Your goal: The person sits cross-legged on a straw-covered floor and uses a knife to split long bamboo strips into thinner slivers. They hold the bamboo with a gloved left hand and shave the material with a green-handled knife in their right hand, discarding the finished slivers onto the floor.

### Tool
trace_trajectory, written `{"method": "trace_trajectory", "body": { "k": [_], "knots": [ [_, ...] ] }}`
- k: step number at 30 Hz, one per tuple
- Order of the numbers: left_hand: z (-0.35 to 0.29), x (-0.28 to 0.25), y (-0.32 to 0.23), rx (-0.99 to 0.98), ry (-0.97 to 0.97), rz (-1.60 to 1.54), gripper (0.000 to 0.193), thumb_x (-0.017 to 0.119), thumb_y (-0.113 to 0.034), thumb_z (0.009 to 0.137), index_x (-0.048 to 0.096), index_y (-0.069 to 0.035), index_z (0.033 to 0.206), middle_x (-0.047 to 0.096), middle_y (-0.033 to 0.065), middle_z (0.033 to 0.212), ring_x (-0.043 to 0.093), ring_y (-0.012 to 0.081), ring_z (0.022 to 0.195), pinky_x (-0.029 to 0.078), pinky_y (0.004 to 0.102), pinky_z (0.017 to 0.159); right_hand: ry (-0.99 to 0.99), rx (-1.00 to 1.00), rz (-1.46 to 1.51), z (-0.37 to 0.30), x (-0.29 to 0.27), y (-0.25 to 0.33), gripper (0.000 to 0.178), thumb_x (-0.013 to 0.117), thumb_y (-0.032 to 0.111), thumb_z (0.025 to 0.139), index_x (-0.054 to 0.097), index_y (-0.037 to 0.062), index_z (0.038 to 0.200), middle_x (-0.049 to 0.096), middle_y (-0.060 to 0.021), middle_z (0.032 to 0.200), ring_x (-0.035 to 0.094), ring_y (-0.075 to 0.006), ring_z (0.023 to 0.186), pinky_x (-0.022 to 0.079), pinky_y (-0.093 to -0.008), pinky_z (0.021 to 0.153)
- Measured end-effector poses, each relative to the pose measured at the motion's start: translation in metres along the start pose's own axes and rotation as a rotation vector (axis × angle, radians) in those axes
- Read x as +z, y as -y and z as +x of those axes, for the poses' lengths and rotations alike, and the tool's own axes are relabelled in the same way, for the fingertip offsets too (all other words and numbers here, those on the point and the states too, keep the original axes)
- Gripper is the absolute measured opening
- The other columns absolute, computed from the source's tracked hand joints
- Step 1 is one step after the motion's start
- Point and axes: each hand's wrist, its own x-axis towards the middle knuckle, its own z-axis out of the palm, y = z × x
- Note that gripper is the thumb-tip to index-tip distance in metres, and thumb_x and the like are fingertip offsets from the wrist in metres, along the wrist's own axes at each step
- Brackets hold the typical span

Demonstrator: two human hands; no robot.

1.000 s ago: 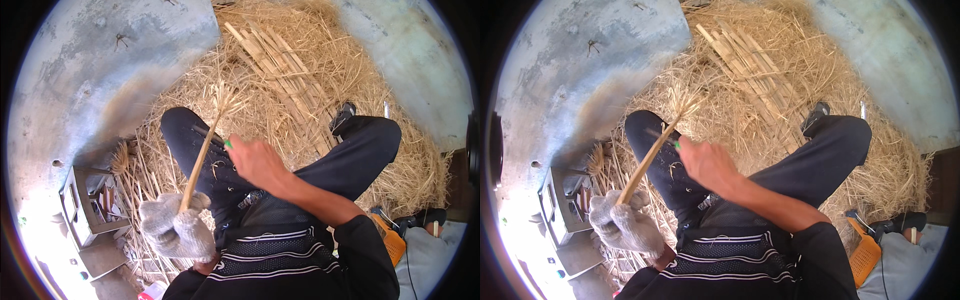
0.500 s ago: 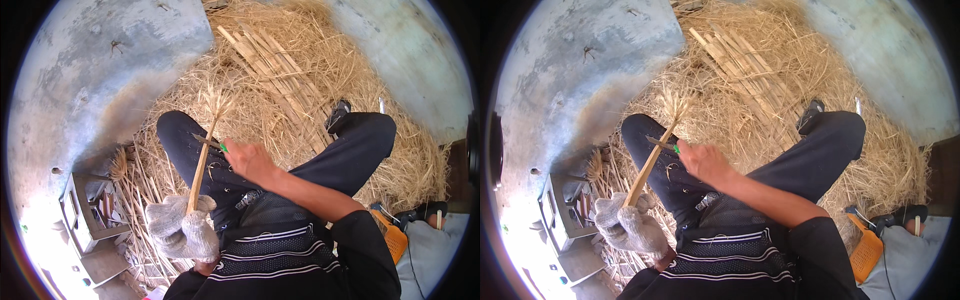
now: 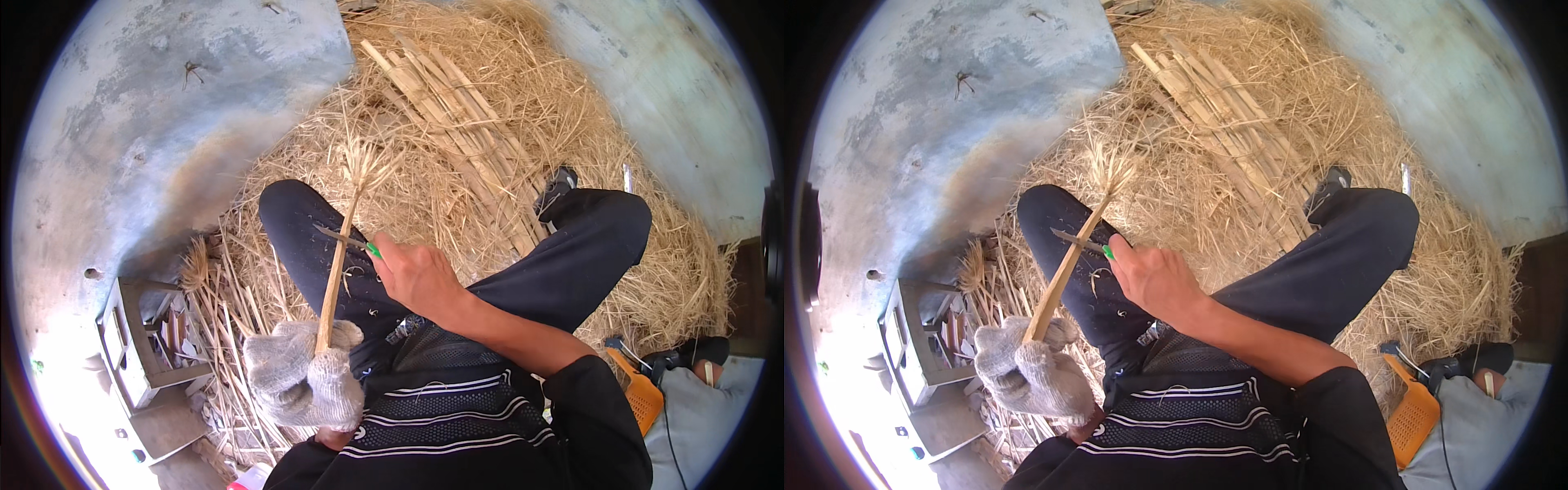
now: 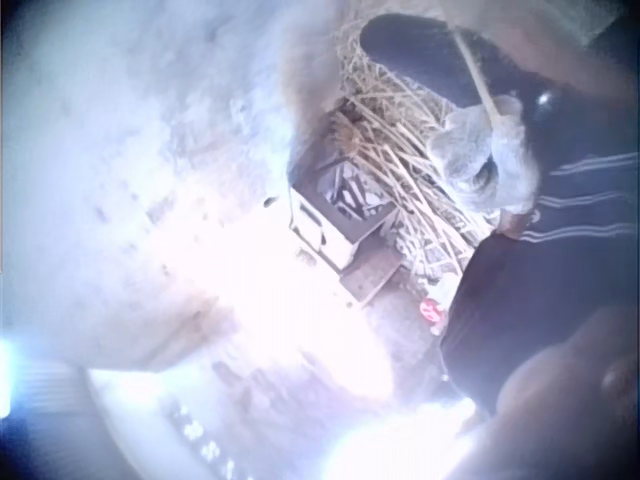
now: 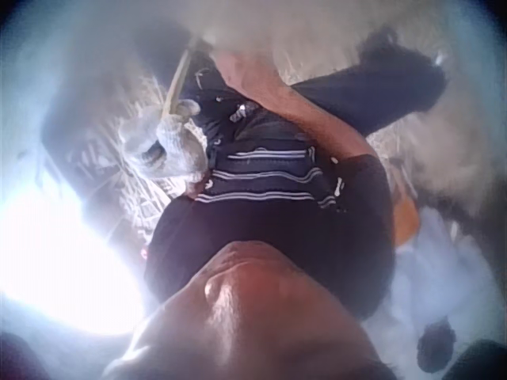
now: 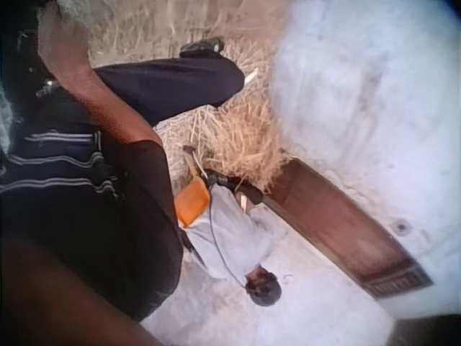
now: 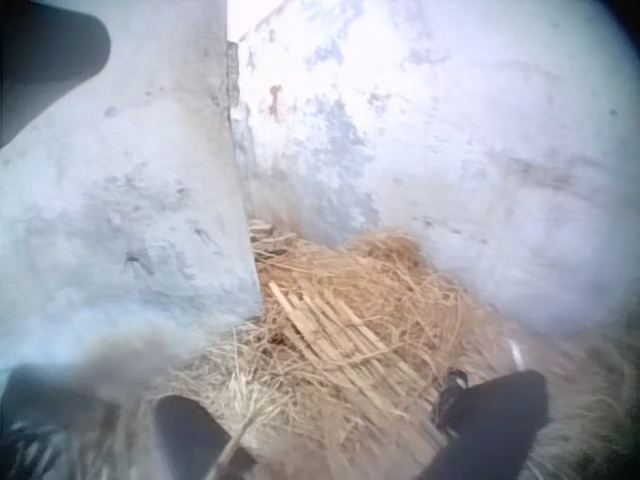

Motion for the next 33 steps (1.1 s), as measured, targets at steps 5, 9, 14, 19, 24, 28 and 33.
{"method": "trace_trajectory", "body": {
  "k": [5,9,14,19,24,28,33],
  "knots": [
    [0.003,0.012,0.002,-0.007,-0.042,-0.115,0.031,0.077,-0.021,0.083,0.06,0.003,0.075,0.059,0.012,0.069,0.061,0.0199,0.054,0.053,0.0297,0.046,-0.019,-0.09,0.23,-0.011,-0.006,0.027,0.016,0.057,0.018,0.097,0.053,0.0025,0.095,0.054,-0.0163,0.054,0.058,-0.0369,0.049,0.044,-0.0465,0.044],
    [0.004,0.007,0.002,0.057,0.029,-0.06,0.029,0.074,-0.021,0.087,0.056,0.0,0.081,0.054,0.0093,0.073,0.058,0.0172,0.054,0.054,0.0294,0.045,-0.008,-0.022,-0.035,0.009,0.014,-0.014,0.019,0.057,0.021,0.097,0.052,0.0021,0.094,0.054,-0.0163,0.053,0.058,-0.0376,0.048,0.044,-0.0476,0.045],
    [0.002,0.009,0.002,0.072,0.034,-0.057,0.029,0.074,-0.022,0.087,0.055,0.0,0.082,0.053,0.009,0.073,0.058,0.0169,0.054,0.054,0.0293,0.044,0.004,-0.042,0.036,0.003,0.011,0.004,0.02,0.053,0.022,0.098,0.052,0.0026,0.093,0.052,-0.0163,0.051,0.058,-0.036,0.046,0.044,-0.0475,0.044],
    [0.001,0.012,0.004,0.078,0.062,-0.061,0.029,0.074,-0.022,0.087,0.055,0.0,0.082,0.052,0.0086,0.073,0.058,0.0165,0.054,0.054,0.0292,0.044,0.128,0.289,-0.022,0.012,0.021,-0.05,0.022,0.052,0.021,0.098,0.056,-0.0007,0.099,0.057,-0.0216,0.055,0.06,-0.0405,0.051,0.046,-0.0464,0.046],
    [0.002,0.005,0.004,0.067,0.062,-0.055,0.029,0.073,-0.022,0.088,0.054,-0.001,0.083,0.051,0.0082,0.074,0.057,0.0162,0.054,0.054,0.0292,0.043,0.043,-0.055,0.216,0.001,-0.022,0.022,0.021,0.055,0.02,0.098,0.057,-0.0007,0.099,0.055,-0.0194,0.054,0.059,-0.038,0.049,0.046,-0.0455,0.046],
    [0.001,0.007,0.005,0.072,0.071,-0.06,0.029,0.073,-0.022,0.088,0.054,-0.001,0.083,0.051,0.0079,0.074,0.057,0.016,0.054,0.054,0.0291,0.043,0.122,0.148,0.057,-0.003,0.008,-0.01,0.019,0.056,0.019,0.097,0.056,0.0001,0.097,0.054,-0.0181,0.053,0.059,-0.0367,0.048,0.045,-0.0455,0.045],
    [-0.003,0.004,0.005,0.073,0.067,-0.057,0.029,0.073,-0.023,0.089,0.053,-0.001,0.083,0.05,0.0075,0.074,0.057,0.0156,0.054,0.054,0.029,0.043,0.075,-0.005,0.055,0.01,-0.017,0.011,0.019,0.058,0.019,0.095,0.056,0.0002,0.097,0.058,-0.0179,0.058,0.061,-0.0379,0.053,0.047,-0.0465,0.046]
  ]
}}
